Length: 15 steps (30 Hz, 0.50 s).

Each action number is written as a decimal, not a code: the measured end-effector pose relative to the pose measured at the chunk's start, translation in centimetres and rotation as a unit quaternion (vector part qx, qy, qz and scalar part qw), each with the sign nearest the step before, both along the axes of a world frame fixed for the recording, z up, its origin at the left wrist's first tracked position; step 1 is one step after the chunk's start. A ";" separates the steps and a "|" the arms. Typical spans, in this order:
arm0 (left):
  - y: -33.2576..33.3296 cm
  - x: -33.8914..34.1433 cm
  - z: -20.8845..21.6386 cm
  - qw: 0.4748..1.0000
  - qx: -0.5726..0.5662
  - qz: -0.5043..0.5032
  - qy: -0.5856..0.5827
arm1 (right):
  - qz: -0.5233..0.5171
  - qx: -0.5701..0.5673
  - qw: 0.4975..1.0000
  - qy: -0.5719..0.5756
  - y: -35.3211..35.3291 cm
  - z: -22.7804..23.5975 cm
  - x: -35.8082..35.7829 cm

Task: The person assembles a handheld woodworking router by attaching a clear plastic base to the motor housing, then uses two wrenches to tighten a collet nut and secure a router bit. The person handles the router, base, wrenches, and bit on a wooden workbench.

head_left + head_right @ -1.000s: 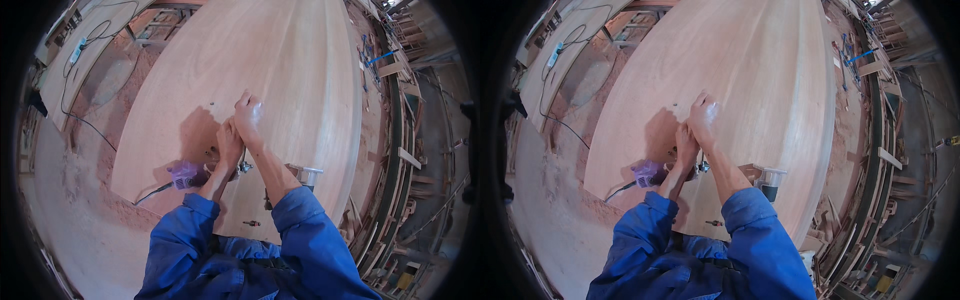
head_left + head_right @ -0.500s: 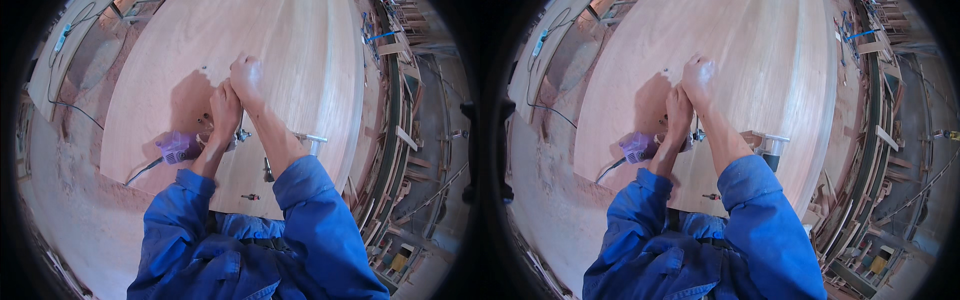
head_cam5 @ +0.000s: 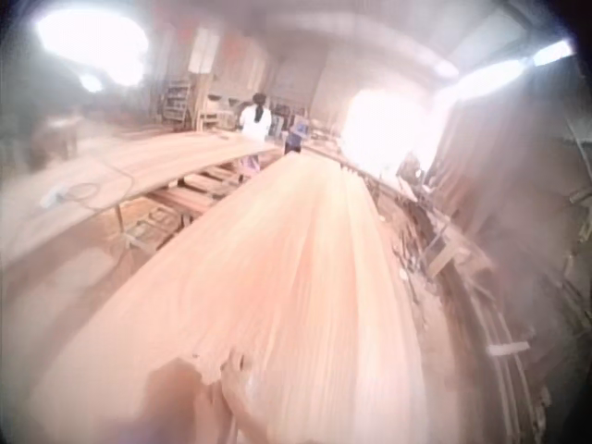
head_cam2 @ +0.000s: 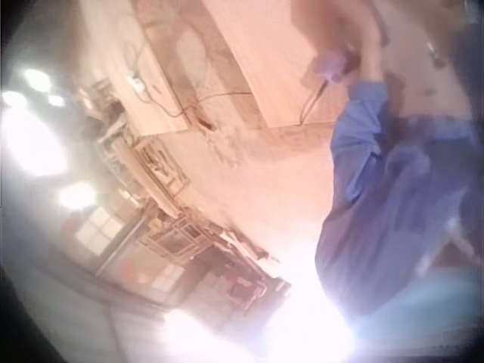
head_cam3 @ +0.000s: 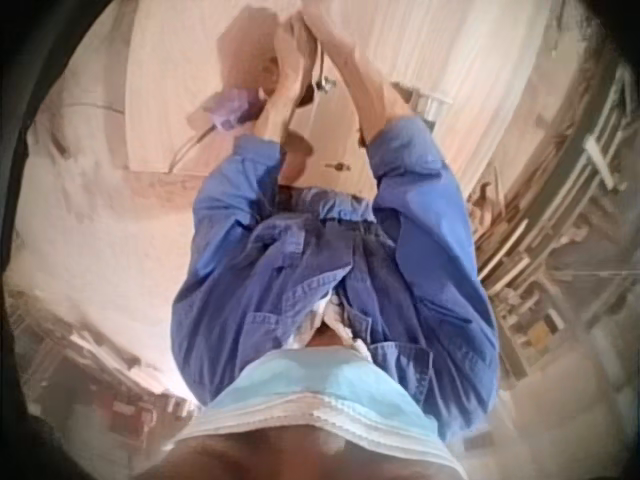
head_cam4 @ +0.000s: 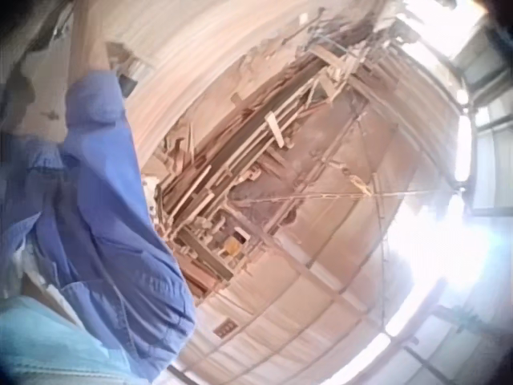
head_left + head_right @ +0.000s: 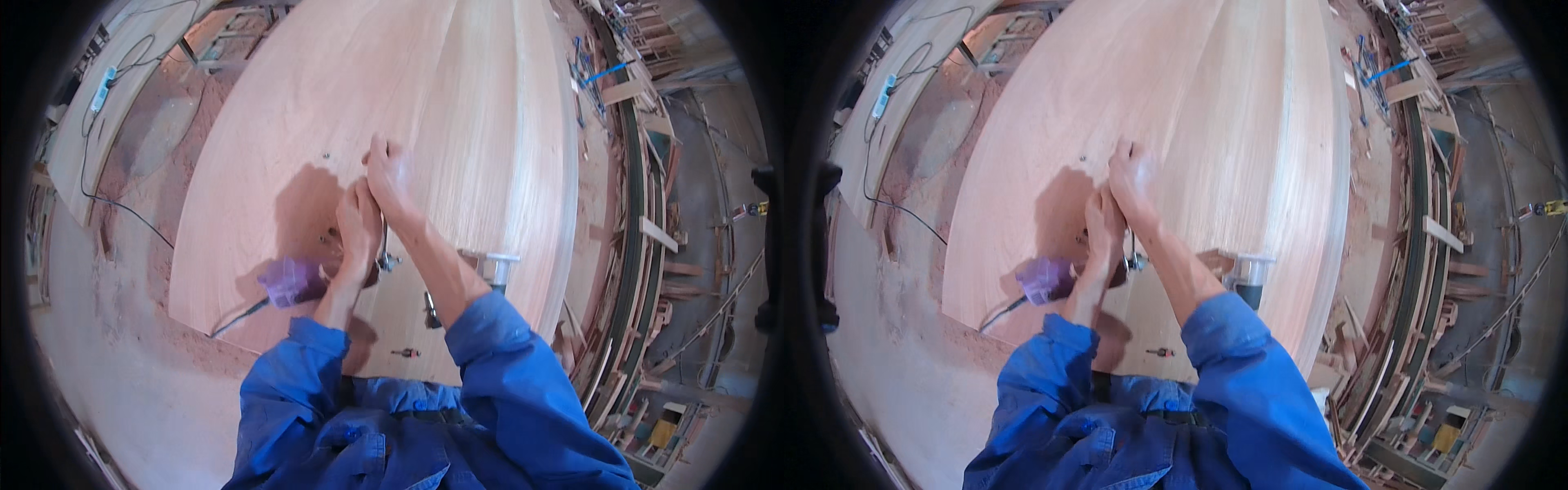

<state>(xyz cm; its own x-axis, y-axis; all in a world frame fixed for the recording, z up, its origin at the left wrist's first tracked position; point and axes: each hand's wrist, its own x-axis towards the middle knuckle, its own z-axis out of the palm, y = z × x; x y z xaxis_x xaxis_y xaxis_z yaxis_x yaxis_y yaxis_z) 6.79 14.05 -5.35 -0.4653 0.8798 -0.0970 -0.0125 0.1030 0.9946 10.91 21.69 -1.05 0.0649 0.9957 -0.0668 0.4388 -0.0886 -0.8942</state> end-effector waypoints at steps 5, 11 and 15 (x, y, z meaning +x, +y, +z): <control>-0.9 1.1 1.3 0.999 -0.005 0.019 0.034 | 0.008 -0.092 0.982 0.165 -2.1 1.0 2.7; -1.5 1.3 2.9 0.999 0.030 0.033 0.000 | 0.092 -0.015 0.983 0.159 -5.5 1.8 3.8; -1.7 1.3 3.0 0.999 0.044 0.027 -0.007 | 0.081 0.019 0.985 0.151 -6.4 3.7 3.7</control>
<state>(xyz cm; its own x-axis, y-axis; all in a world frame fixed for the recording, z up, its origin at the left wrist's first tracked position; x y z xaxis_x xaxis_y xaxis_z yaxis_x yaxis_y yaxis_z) 8.05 12.39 -2.38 -0.5115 0.8588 -0.0274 -0.0292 0.0145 0.9995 14.60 15.29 2.62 -0.1124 0.9934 -0.0207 0.1570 -0.0029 -0.9876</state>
